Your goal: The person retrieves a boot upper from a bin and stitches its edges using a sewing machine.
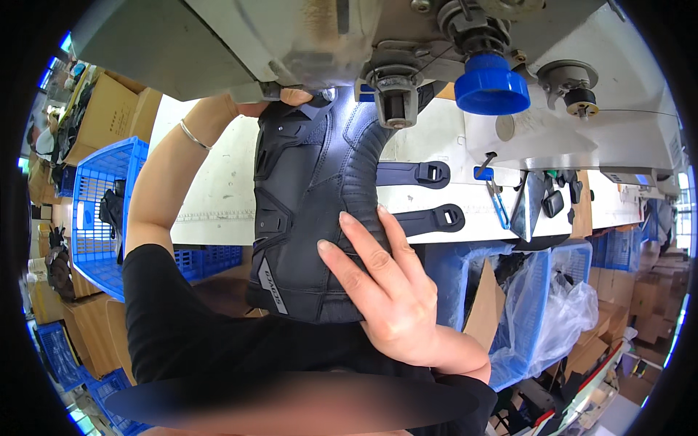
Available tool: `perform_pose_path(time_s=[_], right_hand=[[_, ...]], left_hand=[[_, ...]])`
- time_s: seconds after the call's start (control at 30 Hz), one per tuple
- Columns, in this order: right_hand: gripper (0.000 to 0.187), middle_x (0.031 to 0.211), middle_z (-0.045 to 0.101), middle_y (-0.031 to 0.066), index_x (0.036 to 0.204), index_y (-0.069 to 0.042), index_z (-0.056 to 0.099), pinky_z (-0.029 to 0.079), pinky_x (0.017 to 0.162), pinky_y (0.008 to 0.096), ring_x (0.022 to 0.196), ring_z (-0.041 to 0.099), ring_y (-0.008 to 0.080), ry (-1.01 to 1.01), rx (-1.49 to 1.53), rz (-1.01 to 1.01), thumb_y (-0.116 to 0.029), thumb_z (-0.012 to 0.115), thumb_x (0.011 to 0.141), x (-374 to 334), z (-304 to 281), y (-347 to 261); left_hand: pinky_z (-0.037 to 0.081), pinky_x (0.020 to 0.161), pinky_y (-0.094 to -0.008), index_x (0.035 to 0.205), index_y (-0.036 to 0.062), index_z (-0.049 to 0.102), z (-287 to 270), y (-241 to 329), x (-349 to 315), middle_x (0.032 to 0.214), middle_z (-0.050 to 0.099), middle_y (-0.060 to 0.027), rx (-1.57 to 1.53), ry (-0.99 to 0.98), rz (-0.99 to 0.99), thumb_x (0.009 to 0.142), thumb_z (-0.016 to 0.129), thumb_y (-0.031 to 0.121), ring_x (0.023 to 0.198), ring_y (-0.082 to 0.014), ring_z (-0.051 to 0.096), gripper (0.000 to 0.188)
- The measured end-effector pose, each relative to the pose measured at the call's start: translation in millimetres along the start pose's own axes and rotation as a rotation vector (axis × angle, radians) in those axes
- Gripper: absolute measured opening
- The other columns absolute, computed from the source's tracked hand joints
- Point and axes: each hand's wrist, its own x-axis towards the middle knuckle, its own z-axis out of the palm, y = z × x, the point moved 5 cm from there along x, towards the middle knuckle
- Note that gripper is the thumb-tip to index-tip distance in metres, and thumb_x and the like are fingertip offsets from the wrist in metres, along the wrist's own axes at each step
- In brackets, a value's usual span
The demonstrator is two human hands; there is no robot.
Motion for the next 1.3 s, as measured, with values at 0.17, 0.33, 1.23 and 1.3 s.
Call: perform_pose_path(time_s=[0.17,0.33,1.23,1.3], right_hand=[[0.048,0.120,0.061,0.0144,0.104,-0.008,0.070,0.049,0.091,0.0406,0.111,0.056,0.0408,-0.097,0.069,0.096,0.002,0.065,0.057,5,-16,12],[0.039,0.112,0.066,0.0123,0.097,-0.008,0.073,0.048,0.092,0.0394,0.112,0.057,0.0373,-0.065,0.137,0.179,0.001,0.060,0.061,14,-32,32],[0.036,0.119,0.062,0.0033,0.098,-0.024,0.075,0.037,0.098,0.0398,0.111,0.048,0.0318,0.068,-0.325,0.008,-0.012,0.068,0.065,-18,-18,34],[0.035,0.119,0.062,0.0031,0.098,-0.024,0.075,0.038,0.097,0.0397,0.111,0.048,0.0317,0.052,-0.323,0.020,-0.012,0.068,0.065,-16,-20,38]], left_hand=[[0.048,0.088,-0.0293,0.101,0.0073,0.066,4,3,-9,0.099,0.064,-0.0009,0.095,0.064,0.032,0.073,0.079,0.010,0.096,-0.0147,0.057,0.031],[0.051,0.083,-0.0262,0.097,0.0073,0.066,19,-16,-13,0.097,0.063,-0.0001,-0.372,-0.141,-0.195,0.081,0.072,0.011,0.089,-0.0108,0.059,0.017],[0.052,0.091,-0.0376,0.128,-0.0013,0.048,33,5,-31,0.113,0.059,-0.0199,-0.144,-0.031,-0.192,0.076,0.078,0.021,0.107,-0.0267,0.061,0.065],[0.052,0.091,-0.0375,0.126,-0.0011,0.051,33,1,-27,0.111,0.060,-0.0176,-0.225,-0.066,-0.142,0.076,0.078,0.020,0.105,-0.0251,0.061,0.060]])
